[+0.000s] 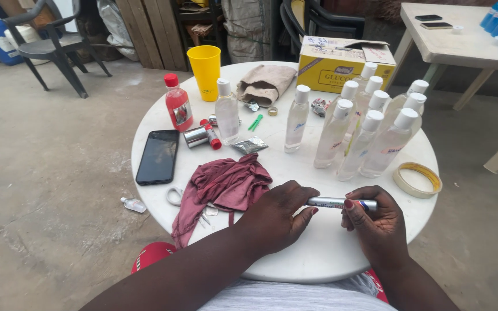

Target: Labeling and organizing bottles of liquid on a table using a marker and tape

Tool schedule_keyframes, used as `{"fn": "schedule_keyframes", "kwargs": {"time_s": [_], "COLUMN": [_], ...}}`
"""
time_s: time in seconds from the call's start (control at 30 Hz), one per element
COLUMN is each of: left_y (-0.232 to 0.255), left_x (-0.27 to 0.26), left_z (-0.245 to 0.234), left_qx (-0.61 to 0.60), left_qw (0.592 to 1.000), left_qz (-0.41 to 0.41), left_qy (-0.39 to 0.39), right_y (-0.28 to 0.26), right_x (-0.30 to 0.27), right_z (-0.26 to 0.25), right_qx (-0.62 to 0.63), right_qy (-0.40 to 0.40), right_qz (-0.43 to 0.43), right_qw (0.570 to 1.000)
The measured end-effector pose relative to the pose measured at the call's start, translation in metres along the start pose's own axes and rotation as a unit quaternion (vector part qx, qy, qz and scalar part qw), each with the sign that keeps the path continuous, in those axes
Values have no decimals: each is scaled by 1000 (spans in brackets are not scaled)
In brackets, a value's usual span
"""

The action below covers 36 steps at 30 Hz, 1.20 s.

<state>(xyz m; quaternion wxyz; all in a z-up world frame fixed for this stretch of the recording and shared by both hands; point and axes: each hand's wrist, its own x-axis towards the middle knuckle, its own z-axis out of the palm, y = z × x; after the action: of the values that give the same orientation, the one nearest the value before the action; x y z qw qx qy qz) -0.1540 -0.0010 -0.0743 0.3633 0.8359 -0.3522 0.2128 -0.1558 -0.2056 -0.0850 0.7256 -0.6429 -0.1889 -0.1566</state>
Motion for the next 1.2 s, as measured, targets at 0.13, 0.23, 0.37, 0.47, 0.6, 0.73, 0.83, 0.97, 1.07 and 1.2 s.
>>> {"fn": "schedule_keyframes", "kwargs": {"time_s": [0.13,0.23,0.37,0.47,0.6,0.73,0.83,0.97,1.07,1.2], "left_y": [-3,-6,-5,-10,-8,-3,-7,-21,-36,-3], "left_x": [1,1,-2,2,4,7,11,6,-2,20], "left_z": [1,3,3,7,6,1,2,11,22,-4], "left_qx": [26,32,26,14,18,48,93,147,161,-16], "left_qw": [999,999,999,998,999,996,994,989,986,994], "left_qz": [-14,-23,-10,40,45,59,33,21,10,-103], "left_qy": [16,10,15,47,16,52,39,24,35,19], "right_y": [1,2,7,14,17,12,-1,-6,2,-2], "right_x": [4,6,7,8,7,2,4,7,9,10], "right_z": [0,-2,-9,-15,-18,-8,3,4,-4,-9], "right_qx": [-114,-195,-213,-203,-176,-191,-255,-369,-381,-325], "right_qy": [33,22,-42,-55,-50,-39,-3,-11,-24,-4], "right_qz": [117,143,118,123,147,95,77,56,31,15], "right_qw": [986,970,969,970,972,976,964,928,924,945]}}
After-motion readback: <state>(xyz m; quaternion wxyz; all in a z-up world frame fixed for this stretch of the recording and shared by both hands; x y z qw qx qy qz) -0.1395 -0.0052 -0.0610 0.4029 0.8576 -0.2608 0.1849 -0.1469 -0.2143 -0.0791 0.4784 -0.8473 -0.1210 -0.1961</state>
